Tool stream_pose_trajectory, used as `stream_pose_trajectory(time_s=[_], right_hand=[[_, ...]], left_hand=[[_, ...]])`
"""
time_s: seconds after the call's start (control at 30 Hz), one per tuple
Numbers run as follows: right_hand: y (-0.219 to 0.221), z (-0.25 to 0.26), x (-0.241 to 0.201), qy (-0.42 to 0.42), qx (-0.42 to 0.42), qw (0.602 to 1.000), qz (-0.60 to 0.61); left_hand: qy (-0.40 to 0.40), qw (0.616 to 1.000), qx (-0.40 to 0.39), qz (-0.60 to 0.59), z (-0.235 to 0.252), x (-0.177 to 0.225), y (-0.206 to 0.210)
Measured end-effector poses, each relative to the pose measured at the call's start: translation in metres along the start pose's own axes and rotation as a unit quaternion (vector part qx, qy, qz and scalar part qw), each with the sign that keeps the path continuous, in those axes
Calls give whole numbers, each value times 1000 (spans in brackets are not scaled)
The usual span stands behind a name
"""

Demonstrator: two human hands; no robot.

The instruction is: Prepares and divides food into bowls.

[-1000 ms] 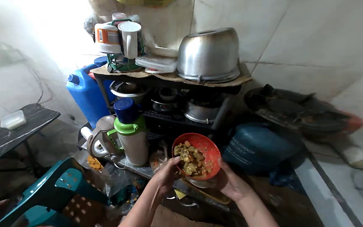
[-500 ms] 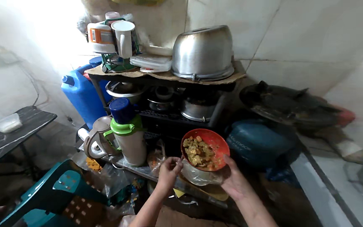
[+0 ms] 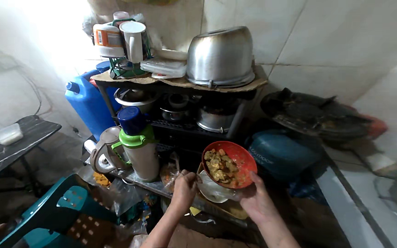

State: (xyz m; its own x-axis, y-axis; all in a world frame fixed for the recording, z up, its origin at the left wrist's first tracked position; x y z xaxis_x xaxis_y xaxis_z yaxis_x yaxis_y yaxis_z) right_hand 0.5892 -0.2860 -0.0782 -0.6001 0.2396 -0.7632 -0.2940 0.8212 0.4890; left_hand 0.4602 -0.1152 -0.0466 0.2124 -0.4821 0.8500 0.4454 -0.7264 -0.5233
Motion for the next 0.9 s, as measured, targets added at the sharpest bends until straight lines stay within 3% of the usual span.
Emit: stream_pose_trajectory(time_s=[0.2,0.3,0.53,0.63,0.73,0.9], right_hand=[[-7,-10,1,-4,5,1000,27],[-3,-16,-1,-14,8,1000,26],[-11,-13,-13,-43,22,998,32],[-17,-11,-14,-32,40,999,2],[-17,-11,-12,-20,42,999,6],[-13,-14,-8,-14,47,999,19]], left_hand=[[-7,998,27,-61,0,-4,0],[-15,999,28,-21,7,3,9],[69,992,-47,100,2,21,18],[43,980,-105,163,-1,21,22],[3,981,-122,151,3,18,21],[-17,999,-19,46,12,11,7]])
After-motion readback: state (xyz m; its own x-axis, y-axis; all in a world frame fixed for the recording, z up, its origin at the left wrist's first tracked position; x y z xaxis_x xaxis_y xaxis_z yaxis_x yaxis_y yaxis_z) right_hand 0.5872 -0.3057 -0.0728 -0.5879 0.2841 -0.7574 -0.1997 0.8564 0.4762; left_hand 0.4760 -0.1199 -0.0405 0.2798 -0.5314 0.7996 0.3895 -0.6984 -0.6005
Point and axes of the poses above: each hand's wrist, its own z-axis towards the middle knuckle, its own y-axis out of the palm, x = y × z, the point moved 10 cm from there along z, towards the middle knuckle, and after that the axes turned 6 degrees about y, right-handed, at the moved point
